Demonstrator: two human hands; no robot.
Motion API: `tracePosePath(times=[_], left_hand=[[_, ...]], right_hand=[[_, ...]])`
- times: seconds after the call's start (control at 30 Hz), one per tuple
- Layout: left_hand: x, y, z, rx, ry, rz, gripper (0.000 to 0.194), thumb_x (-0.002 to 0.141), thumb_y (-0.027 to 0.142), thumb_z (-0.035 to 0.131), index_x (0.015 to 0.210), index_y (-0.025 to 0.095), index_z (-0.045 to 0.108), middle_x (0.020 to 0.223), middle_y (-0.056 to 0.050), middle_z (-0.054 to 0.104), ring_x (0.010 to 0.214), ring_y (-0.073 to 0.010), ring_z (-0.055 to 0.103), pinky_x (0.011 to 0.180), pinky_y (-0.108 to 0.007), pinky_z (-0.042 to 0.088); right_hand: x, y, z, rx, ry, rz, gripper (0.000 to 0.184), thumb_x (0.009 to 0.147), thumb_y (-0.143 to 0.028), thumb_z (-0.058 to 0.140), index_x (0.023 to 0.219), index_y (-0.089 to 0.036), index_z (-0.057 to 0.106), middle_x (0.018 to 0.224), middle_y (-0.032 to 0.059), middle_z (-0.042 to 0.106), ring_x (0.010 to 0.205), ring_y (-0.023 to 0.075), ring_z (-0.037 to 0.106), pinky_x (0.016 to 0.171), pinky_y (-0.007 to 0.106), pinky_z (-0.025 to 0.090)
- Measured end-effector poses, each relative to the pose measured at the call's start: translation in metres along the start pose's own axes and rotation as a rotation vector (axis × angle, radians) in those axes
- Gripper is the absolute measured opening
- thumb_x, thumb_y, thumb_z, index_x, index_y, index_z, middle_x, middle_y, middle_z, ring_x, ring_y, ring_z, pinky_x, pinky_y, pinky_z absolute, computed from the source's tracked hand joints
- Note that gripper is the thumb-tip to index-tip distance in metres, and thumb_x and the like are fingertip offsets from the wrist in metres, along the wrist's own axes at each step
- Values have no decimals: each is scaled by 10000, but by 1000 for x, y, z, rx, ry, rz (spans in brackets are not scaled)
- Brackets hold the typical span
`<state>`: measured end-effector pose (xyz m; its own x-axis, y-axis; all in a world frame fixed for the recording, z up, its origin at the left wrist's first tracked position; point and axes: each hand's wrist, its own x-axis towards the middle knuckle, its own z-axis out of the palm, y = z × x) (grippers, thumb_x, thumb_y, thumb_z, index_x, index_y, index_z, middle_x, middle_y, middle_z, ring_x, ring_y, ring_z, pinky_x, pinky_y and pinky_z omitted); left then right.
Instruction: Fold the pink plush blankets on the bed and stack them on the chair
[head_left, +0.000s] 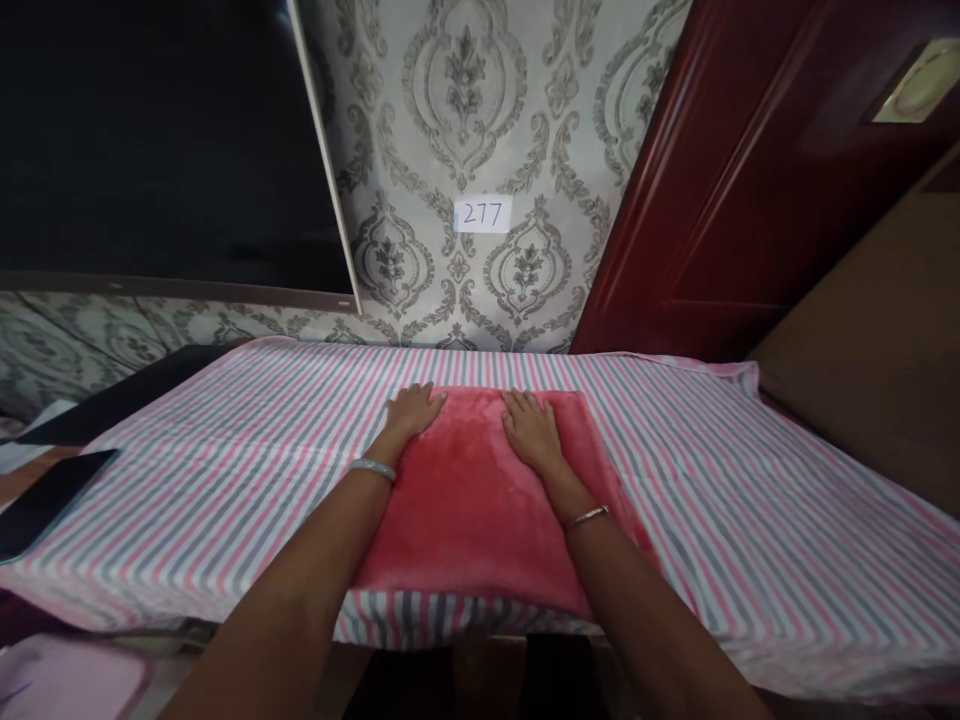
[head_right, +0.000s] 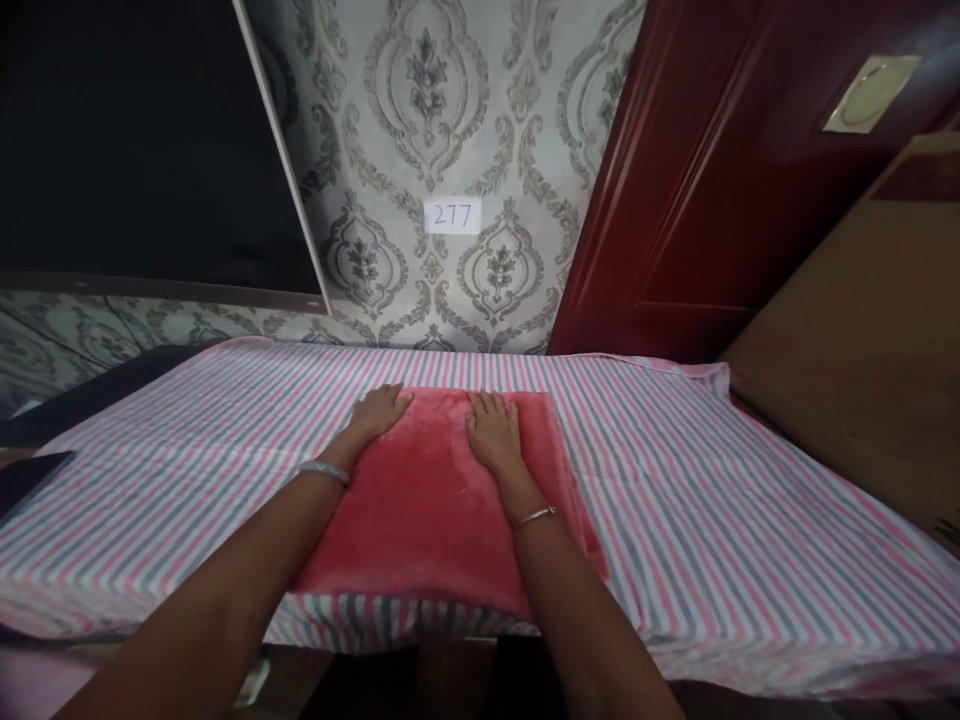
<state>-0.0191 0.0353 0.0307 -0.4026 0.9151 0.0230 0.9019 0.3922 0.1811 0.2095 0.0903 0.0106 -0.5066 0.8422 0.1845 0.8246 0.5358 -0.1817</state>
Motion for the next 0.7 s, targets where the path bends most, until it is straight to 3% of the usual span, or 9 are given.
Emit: tracePosePath(times=[0.17, 0.27, 0.37, 0.53, 0.63, 0.7], left_hand=[[-4, 2, 4, -14, 59, 11, 656, 1007, 575, 246, 1505, 211, 470, 1523, -165, 514, 1363, -341, 516, 1077, -506, 446], [-8, 3, 2, -13, 142, 11, 638, 1027, 504, 224, 1539, 171, 409, 1605, -186, 396, 1456, -313, 416, 1149, -479, 381], [-16, 8, -8, 2, 193, 16, 603, 1029, 436, 247, 1528, 145, 419, 1630, -194, 347, 1510, -298, 333, 1206, -524, 296], [-53, 25, -25, 24, 214, 163, 588, 1014, 378, 311, 1539, 132, 407, 1642, -176, 340, 1535, -279, 286, 1252, -527, 209], [-83, 34, -18, 26, 148, 263, 610, 1014, 423, 329, 1555, 148, 383, 1638, -159, 358, 1539, -286, 275, 1251, -535, 206], [-97, 36, -9, 42, 98, 251, 612, 1014, 436, 331, 1558, 159, 382, 1646, -151, 345, 1547, -294, 254, 1251, -561, 186]], right_hand=[[-1, 0, -3, 25, 3, 1, 557, 1040, -299, 265, 1574, -199, 386, 1642, 75, 356, 1513, 261, 287, 1233, 545, 198], [-1, 0, -5, 28, 5, 3, 556, 1044, -302, 256, 1576, -199, 381, 1648, 73, 343, 1519, 260, 274, 1232, 554, 193], [-3, 0, -7, 35, -18, 6, 556, 1053, -312, 247, 1585, -200, 364, 1658, 69, 322, 1524, 256, 267, 1236, 545, 194], [-5, 1, -14, 45, -32, 13, 546, 1067, -320, 249, 1591, -206, 350, 1666, 56, 305, 1527, 252, 261, 1243, 534, 190], [-5, -2, -23, 49, -52, 30, 532, 1072, -319, 265, 1583, -205, 365, 1665, 67, 304, 1526, 253, 263, 1239, 523, 200], [-11, -11, -31, 58, -70, 67, 526, 1074, -320, 273, 1574, -200, 381, 1661, 91, 311, 1523, 261, 273, 1227, 524, 222]])
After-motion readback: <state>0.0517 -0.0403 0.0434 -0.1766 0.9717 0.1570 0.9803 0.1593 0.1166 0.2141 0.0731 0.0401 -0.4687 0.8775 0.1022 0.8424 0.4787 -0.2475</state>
